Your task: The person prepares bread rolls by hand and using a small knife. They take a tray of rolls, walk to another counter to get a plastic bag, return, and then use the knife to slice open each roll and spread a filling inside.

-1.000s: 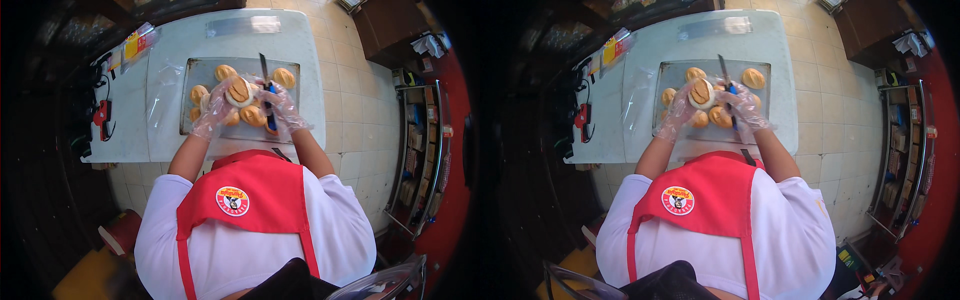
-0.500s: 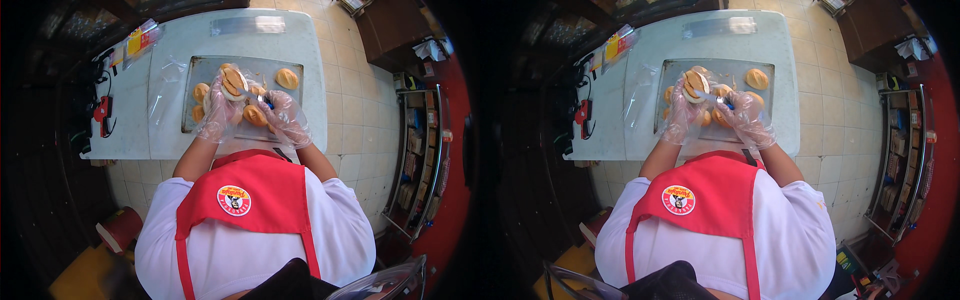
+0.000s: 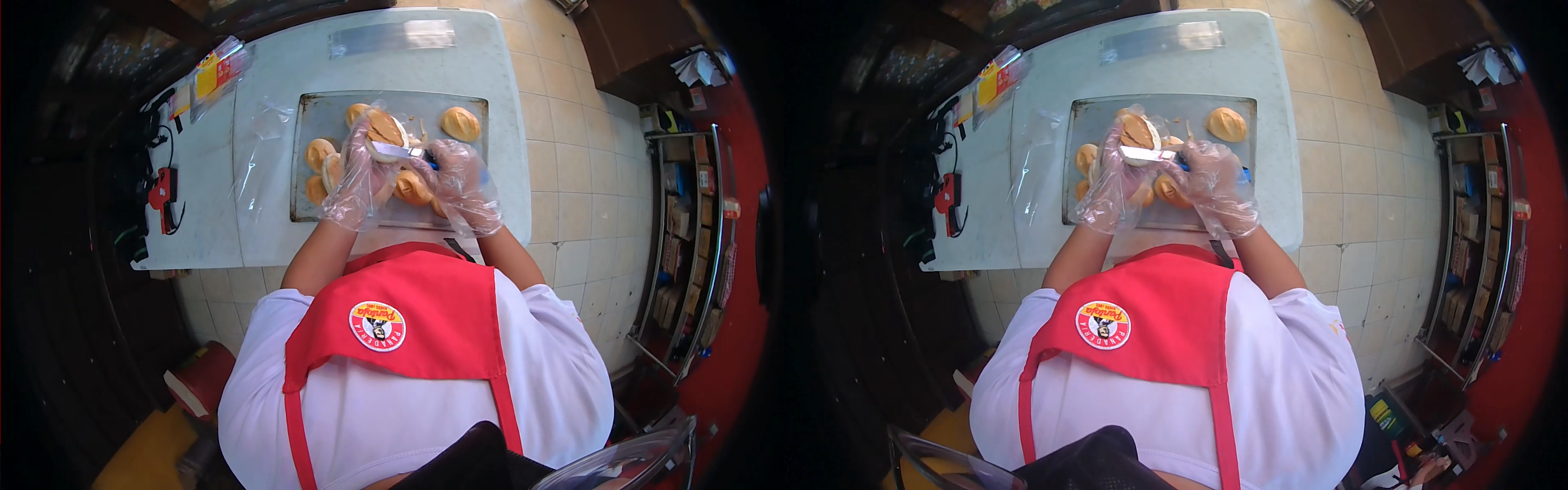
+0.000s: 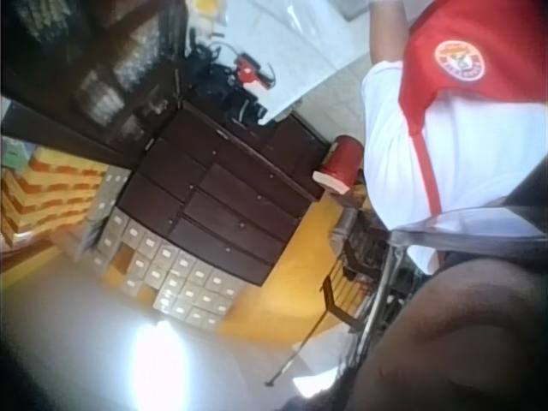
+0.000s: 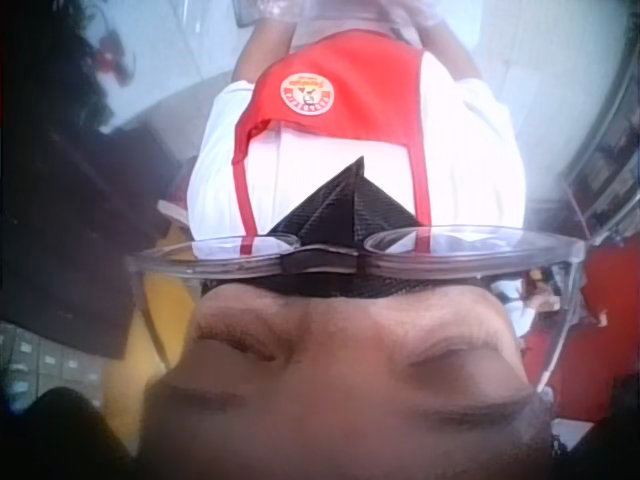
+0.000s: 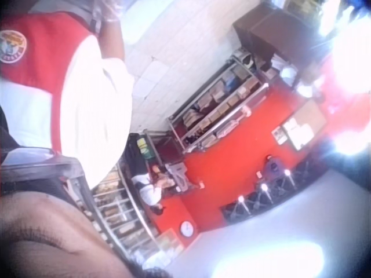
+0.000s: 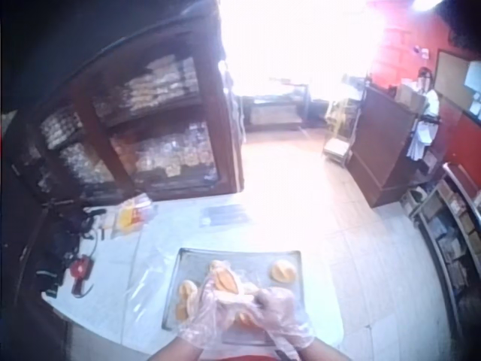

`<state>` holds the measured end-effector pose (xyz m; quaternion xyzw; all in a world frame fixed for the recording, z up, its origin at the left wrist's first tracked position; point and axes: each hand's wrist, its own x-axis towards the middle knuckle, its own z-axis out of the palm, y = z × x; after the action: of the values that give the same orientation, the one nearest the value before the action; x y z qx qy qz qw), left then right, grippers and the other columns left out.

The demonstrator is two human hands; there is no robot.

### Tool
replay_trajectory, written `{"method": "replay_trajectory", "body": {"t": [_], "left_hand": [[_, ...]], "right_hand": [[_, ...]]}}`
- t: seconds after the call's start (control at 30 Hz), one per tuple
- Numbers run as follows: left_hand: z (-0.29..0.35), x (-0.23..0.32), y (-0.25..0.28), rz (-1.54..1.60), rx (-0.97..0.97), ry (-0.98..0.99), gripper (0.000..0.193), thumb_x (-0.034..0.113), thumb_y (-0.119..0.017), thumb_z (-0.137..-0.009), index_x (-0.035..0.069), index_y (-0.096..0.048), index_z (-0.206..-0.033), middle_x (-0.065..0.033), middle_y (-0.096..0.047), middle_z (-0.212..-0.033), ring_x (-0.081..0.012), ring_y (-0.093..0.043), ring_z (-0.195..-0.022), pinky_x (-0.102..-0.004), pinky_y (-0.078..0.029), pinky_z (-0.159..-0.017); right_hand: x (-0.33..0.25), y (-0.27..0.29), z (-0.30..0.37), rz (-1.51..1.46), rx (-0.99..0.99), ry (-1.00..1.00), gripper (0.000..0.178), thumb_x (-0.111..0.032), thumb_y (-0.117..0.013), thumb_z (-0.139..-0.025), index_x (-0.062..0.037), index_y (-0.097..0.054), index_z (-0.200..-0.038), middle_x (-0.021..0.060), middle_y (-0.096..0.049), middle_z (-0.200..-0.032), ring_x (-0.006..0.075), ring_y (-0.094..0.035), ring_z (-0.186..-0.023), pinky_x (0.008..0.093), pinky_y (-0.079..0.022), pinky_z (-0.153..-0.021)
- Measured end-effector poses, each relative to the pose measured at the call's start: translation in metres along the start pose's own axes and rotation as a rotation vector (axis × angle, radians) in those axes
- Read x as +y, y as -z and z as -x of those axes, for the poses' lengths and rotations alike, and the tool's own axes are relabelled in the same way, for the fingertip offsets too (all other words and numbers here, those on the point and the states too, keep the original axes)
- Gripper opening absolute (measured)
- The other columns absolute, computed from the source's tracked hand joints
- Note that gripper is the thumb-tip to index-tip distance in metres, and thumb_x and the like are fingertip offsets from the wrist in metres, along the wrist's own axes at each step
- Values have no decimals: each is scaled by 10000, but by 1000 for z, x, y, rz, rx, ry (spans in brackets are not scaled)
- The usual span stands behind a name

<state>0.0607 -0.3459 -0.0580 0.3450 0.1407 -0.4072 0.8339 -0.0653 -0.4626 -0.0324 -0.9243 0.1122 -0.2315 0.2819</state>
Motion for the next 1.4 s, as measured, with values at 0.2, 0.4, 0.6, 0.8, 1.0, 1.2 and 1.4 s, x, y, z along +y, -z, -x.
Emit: {"method": "replay_trajectory", "body": {"t": [0.2,0.4,0.6,0.8,1.0,1.2,1.4], "left_hand": [[-2,2,5,12,-30,33,460,337,-539,-909,60,-440,-1263,-135,-522,-1193,-297,-556,-1094,-502,-514,-888],[-1,3,-6,-18,-67,92,360,280,-626,-876,74,-505,-1145,-76,-567,-1054,-228,-607,-970,-426,-560,-831],[-4,2,3,-155,-53,30,410,317,-558,-915,81,-476,-1241,-102,-546,-1150,-259,-561,-1070,-453,-499,-906],[-9,-3,-3,-38,-40,139,409,411,-544,-923,95,-524,-1181,-98,-571,-1100,-230,-583,-1021,-422,-511,-877],[-19,3,9,-76,-60,190,375,384,-537,-933,75,-543,-1145,-88,-596,-1054,-227,-603,-978,-403,-520,-859],[-19,0,-2,-62,-140,170,374,331,-527,-947,50,-542,-1193,-80,-598,-1063,-217,-609,-971,-382,-535,-831],[-20,7,-8,-181,-156,159,388,306,-528,-949,32,-528,-1224,-87,-592,-1096,-207,-602,-1002,-363,-521,-873]], "right_hand": [[23,0,6,-4,-23,-23,340,-331,-699,-792,-50,-543,-682,136,-532,-618,343,-547,-589,427,-419,-534],[20,3,-5,44,48,84,348,-372,-717,-767,-59,-574,-715,134,-576,-638,315,-585,-579,418,-453,-529],[33,16,-3,-9,4,-29,330,-346,-710,-775,-51,-575,-713,139,-574,-648,319,-581,-592,420,-454,-542],[17,21,-14,-84,-156,-37,325,-318,-687,-803,-23,-574,-728,175,-563,-661,353,-576,-651,427,-445,-578],[44,11,-9,-40,-111,-21,311,-313,-689,-800,-40,-565,-720,157,-553,-660,351,-566,-640,429,-441,-574],[46,9,-20,2,-57,59,269,-290,-694,-794,-52,-588,-726,150,-580,-673,344,-577,-637,425,-449,-566],[53,7,-23,8,-47,43,328,-365,-697,-771,-66,-597,-682,140,-595,-652,333,-596,-631,423,-470,-573]]}}
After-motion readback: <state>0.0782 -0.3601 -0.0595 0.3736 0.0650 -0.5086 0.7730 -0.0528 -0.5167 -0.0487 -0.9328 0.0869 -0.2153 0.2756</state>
